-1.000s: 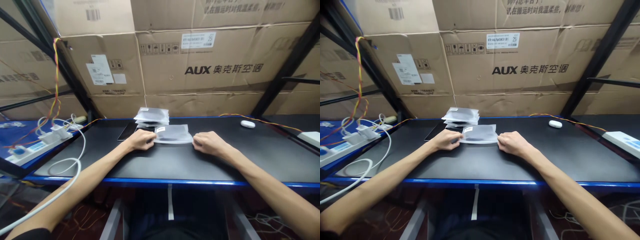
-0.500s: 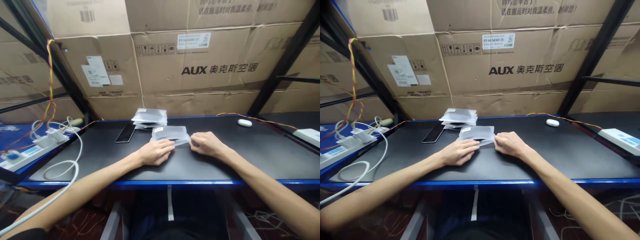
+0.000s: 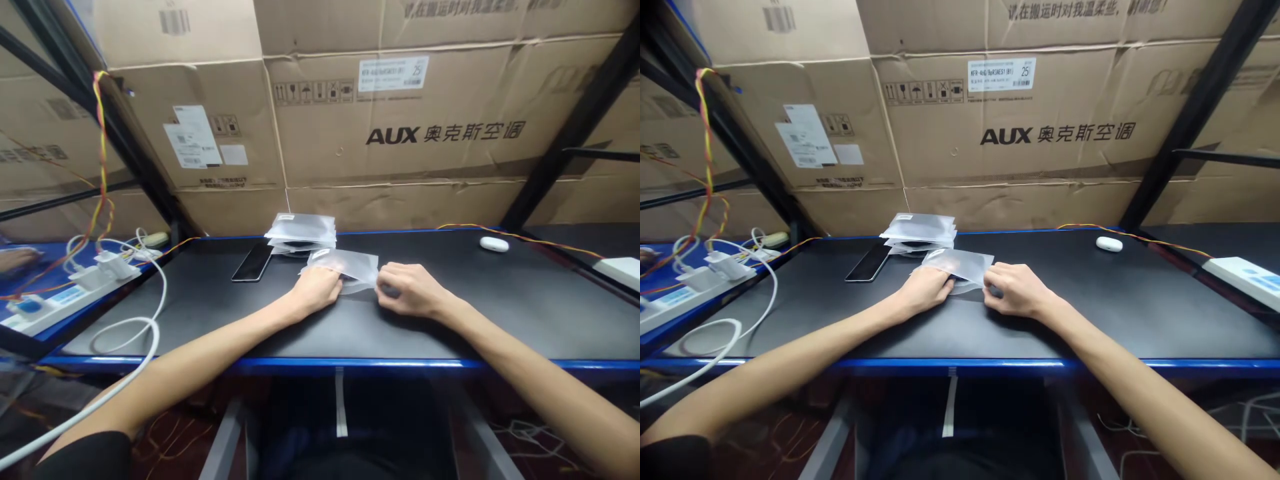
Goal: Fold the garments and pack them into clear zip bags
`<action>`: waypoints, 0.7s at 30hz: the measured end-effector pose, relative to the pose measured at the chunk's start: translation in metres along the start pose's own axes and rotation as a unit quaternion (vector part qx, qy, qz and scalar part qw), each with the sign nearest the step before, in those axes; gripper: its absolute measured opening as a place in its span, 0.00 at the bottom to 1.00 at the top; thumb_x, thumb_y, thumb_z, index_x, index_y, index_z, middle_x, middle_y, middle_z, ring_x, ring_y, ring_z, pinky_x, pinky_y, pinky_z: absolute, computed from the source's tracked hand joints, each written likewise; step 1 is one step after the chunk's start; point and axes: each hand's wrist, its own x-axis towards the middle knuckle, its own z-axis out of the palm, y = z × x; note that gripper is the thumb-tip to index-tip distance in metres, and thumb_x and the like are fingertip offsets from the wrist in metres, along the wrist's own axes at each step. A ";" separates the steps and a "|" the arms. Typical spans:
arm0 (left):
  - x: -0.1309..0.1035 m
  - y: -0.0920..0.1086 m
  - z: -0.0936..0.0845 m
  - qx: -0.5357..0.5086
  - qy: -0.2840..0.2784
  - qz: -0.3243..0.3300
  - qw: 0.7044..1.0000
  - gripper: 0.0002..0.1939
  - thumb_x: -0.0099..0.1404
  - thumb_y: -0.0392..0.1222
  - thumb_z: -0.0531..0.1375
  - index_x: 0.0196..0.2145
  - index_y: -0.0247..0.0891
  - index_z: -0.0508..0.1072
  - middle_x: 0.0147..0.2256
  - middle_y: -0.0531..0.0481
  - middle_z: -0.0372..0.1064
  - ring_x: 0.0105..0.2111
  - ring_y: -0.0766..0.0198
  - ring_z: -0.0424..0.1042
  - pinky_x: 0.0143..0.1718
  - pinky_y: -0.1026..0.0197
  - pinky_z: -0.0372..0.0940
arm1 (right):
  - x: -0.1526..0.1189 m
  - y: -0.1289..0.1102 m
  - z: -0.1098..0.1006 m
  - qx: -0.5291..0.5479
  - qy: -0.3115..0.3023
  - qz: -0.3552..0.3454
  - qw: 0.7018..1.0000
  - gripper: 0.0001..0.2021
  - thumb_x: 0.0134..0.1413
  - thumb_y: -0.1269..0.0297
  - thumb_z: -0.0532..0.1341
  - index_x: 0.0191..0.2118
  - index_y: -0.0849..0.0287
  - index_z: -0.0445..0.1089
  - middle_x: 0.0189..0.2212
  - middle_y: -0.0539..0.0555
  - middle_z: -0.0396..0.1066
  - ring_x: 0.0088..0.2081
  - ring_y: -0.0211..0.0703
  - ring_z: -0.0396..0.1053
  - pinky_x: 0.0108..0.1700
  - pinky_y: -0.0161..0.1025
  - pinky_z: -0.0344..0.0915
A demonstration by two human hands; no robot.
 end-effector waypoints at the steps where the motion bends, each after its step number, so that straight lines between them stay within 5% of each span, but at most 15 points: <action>1: 0.000 -0.001 0.000 0.003 -0.003 0.009 1.000 0.17 0.72 0.41 0.51 0.50 0.34 0.75 0.42 0.37 0.77 0.43 0.48 0.77 0.44 0.51 0.72 | 0.000 0.000 0.000 0.020 -0.006 0.009 1.000 0.05 0.60 0.65 0.58 0.35 0.57 0.71 0.33 0.56 0.77 0.35 0.46 0.74 0.37 0.40 0.66; 7: -0.003 -0.015 -0.001 -0.020 -0.004 0.110 0.994 0.14 0.72 0.39 0.52 0.48 0.34 0.74 0.41 0.39 0.77 0.41 0.50 0.77 0.44 0.53 0.72 | -0.001 0.005 -0.001 0.116 -0.097 0.082 0.985 0.25 0.68 0.52 0.54 0.65 0.57 0.63 0.60 0.61 0.71 0.58 0.54 0.71 0.58 0.48 0.68; 13: -0.006 -0.033 -0.007 -0.168 0.018 0.208 0.963 0.19 0.70 0.34 0.53 0.56 0.38 0.71 0.51 0.43 0.75 0.50 0.55 0.76 0.52 0.56 0.69 | -0.003 0.011 0.001 0.112 -0.144 0.072 0.981 0.26 0.71 0.53 0.49 0.68 0.58 0.62 0.67 0.56 0.61 0.66 0.52 0.61 0.68 0.47 0.57; 21: -0.016 -0.036 -0.017 -0.424 0.032 0.174 0.888 0.15 0.69 0.39 0.57 0.51 0.37 0.77 0.50 0.45 0.78 0.49 0.55 0.77 0.52 0.56 0.68 | -0.004 0.015 0.001 0.067 -0.183 0.072 0.978 0.27 0.71 0.54 0.47 0.68 0.61 0.61 0.67 0.59 0.61 0.67 0.54 0.60 0.69 0.53 0.56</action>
